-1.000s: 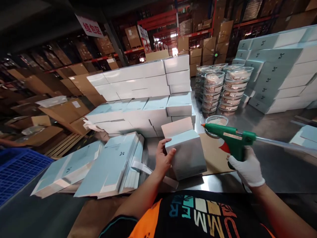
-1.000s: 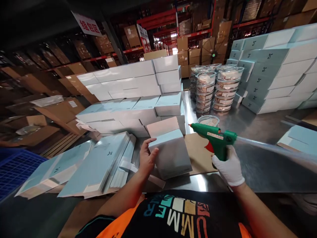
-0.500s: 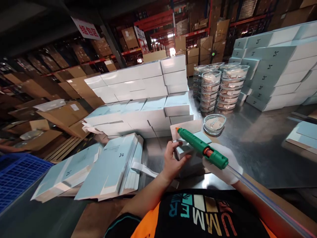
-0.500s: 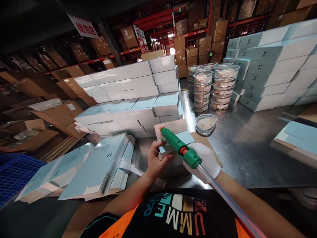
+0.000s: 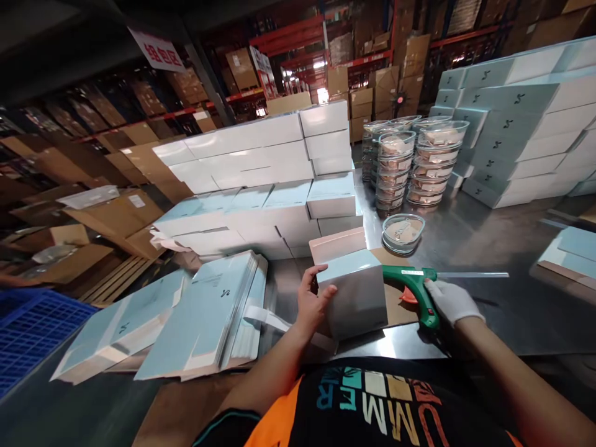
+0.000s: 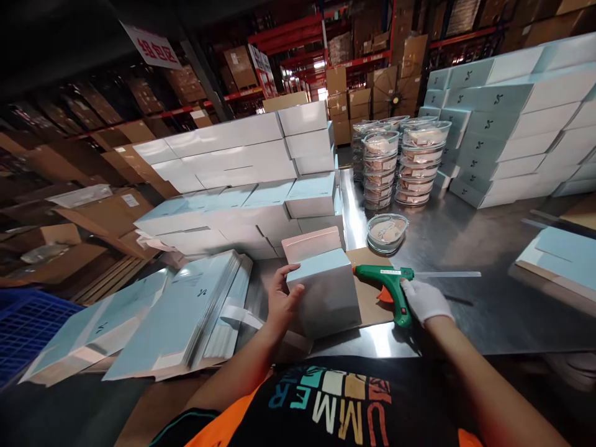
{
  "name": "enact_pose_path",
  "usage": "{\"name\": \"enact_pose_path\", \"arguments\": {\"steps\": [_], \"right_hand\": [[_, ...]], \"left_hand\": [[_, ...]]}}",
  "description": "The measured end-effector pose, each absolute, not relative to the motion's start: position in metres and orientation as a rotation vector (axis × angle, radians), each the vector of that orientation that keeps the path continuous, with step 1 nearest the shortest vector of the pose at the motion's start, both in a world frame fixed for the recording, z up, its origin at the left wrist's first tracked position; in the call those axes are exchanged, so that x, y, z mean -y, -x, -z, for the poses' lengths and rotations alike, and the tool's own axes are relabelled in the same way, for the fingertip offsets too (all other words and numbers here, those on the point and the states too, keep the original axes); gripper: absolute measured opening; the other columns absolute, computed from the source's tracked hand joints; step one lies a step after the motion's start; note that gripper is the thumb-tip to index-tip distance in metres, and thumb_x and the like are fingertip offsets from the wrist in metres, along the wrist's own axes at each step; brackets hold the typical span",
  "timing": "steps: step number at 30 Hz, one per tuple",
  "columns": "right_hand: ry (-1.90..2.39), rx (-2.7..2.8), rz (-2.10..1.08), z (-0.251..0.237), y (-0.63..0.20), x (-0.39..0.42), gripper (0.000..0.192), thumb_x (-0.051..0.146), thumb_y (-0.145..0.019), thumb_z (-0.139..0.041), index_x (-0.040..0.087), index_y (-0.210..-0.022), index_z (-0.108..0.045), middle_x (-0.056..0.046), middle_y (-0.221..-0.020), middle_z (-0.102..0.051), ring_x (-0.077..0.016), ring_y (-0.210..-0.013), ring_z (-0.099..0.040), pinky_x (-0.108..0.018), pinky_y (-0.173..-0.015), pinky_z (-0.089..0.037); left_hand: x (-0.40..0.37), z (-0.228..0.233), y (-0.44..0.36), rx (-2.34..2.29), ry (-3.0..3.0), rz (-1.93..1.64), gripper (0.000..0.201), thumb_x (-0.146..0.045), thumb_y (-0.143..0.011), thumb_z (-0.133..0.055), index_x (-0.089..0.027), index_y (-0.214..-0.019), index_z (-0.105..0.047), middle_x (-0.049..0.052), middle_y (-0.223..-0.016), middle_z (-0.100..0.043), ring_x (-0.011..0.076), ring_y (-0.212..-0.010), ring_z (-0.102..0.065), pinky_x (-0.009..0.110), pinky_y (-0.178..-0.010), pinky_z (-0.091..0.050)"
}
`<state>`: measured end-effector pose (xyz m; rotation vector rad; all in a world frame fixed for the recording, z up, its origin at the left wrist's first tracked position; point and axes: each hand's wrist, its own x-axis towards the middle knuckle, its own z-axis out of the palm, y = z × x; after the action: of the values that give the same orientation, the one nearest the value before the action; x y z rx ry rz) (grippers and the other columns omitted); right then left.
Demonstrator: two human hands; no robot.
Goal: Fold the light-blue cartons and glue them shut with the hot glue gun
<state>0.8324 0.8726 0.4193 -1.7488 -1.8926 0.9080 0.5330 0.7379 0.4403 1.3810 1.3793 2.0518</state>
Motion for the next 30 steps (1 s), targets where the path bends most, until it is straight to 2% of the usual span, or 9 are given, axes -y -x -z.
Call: {"name": "enact_pose_path", "arguments": {"steps": [3,5,7,12,17,21,25,28,30], "right_hand": [[1.590,1.857,-0.764,-0.433,-0.821,-0.870,0.039,0.054,-0.100,-0.055,0.023,-0.102,-0.077,-0.018,-0.112,-0.081,-0.0408,-0.121,-0.073,-0.051,-0.103,-0.056],[1.198,1.804,-0.971,-0.446,-0.797,-0.863,0.047,0.057,-0.097,-0.058,0.023,-0.127,-0.072,-0.015,-0.130,-0.078,-0.0356,-0.128,-0.070,-0.047,-0.106,-0.057],[0.867,1.729,-1.203,-0.458,-0.768,-0.857,0.058,0.059,-0.093,-0.063,0.023,-0.138,-0.065,-0.012,-0.135,-0.076,-0.0313,-0.129,-0.070,-0.043,-0.104,-0.059],[0.686,1.801,-1.301,-0.470,-0.727,-0.856,0.039,0.044,-0.085,-0.065,0.020,-0.115,-0.069,-0.009,-0.116,-0.078,-0.0299,-0.116,-0.071,-0.043,-0.103,-0.059],[0.432,1.940,-1.082,-0.455,-0.746,-0.856,0.055,0.048,-0.082,-0.084,0.022,-0.126,-0.065,-0.016,-0.147,-0.067,-0.0360,-0.141,-0.062,-0.053,-0.121,-0.048],[0.289,2.067,-0.909,-0.448,-0.759,-0.845,0.030,0.038,-0.095,-0.079,0.025,-0.121,-0.072,-0.016,-0.170,-0.049,-0.0340,-0.155,-0.052,-0.057,-0.128,-0.042],[0.310,2.111,-0.974,-0.456,-0.756,-0.837,0.023,0.041,-0.101,-0.071,0.029,-0.120,-0.079,-0.012,-0.164,-0.057,-0.0324,-0.150,-0.058,-0.056,-0.125,-0.047],[0.319,2.118,-0.990,-0.458,-0.754,-0.837,0.021,0.043,-0.100,-0.071,0.031,-0.114,-0.081,-0.011,-0.152,-0.067,-0.0332,-0.142,-0.064,-0.056,-0.123,-0.048],[0.377,2.091,-0.959,-0.453,-0.754,-0.838,0.031,0.044,-0.096,-0.073,0.031,-0.123,-0.078,-0.011,-0.159,-0.061,-0.0345,-0.146,-0.060,-0.056,-0.126,-0.046]], "left_hand": [[-0.740,-0.438,-0.531,-1.376,-1.387,-2.053,0.069,-0.078,-0.074,-0.087,-0.021,-0.111,-0.074,0.008,-0.101,-0.077,0.0256,-0.091,-0.072,0.034,-0.081,-0.055],[-0.740,-0.436,-0.531,-1.377,-1.414,-2.037,0.070,-0.079,-0.074,-0.085,-0.021,-0.111,-0.075,0.008,-0.101,-0.077,0.0253,-0.091,-0.072,0.034,-0.081,-0.055],[-0.740,-0.435,-0.531,-1.371,-1.454,-2.003,0.069,-0.079,-0.074,-0.085,-0.021,-0.110,-0.076,0.008,-0.101,-0.077,0.0251,-0.090,-0.071,0.034,-0.080,-0.055],[-0.738,-0.433,-0.525,-1.411,-1.526,-1.893,0.067,-0.082,-0.078,-0.079,-0.022,-0.106,-0.075,0.010,-0.105,-0.075,0.0273,-0.097,-0.072,0.038,-0.086,-0.056],[-0.743,-0.430,-0.522,-1.304,-1.562,-2.043,0.065,-0.077,-0.076,-0.086,-0.023,-0.107,-0.064,0.013,-0.122,-0.072,0.0308,-0.118,-0.072,0.046,-0.103,-0.055],[-0.742,-0.437,-0.512,-1.147,-1.759,-2.016,0.054,-0.063,-0.083,-0.090,-0.027,-0.119,-0.071,0.010,-0.113,-0.076,0.0308,-0.119,-0.074,0.053,-0.108,-0.056],[-0.735,-0.453,-0.499,-1.156,-2.038,-1.723,0.033,-0.061,-0.096,-0.076,-0.029,-0.103,-0.085,0.012,-0.115,-0.080,0.0350,-0.130,-0.070,0.061,-0.114,-0.053],[-0.735,-0.455,-0.497,-1.203,-2.024,-1.694,0.035,-0.063,-0.096,-0.075,-0.030,-0.100,-0.086,0.011,-0.112,-0.082,0.0360,-0.133,-0.070,0.065,-0.117,-0.051],[-0.737,-0.447,-0.499,-1.243,-1.916,-1.732,0.050,-0.071,-0.086,-0.081,-0.029,-0.114,-0.083,0.014,-0.130,-0.079,0.0379,-0.143,-0.064,0.065,-0.122,-0.046]]}}
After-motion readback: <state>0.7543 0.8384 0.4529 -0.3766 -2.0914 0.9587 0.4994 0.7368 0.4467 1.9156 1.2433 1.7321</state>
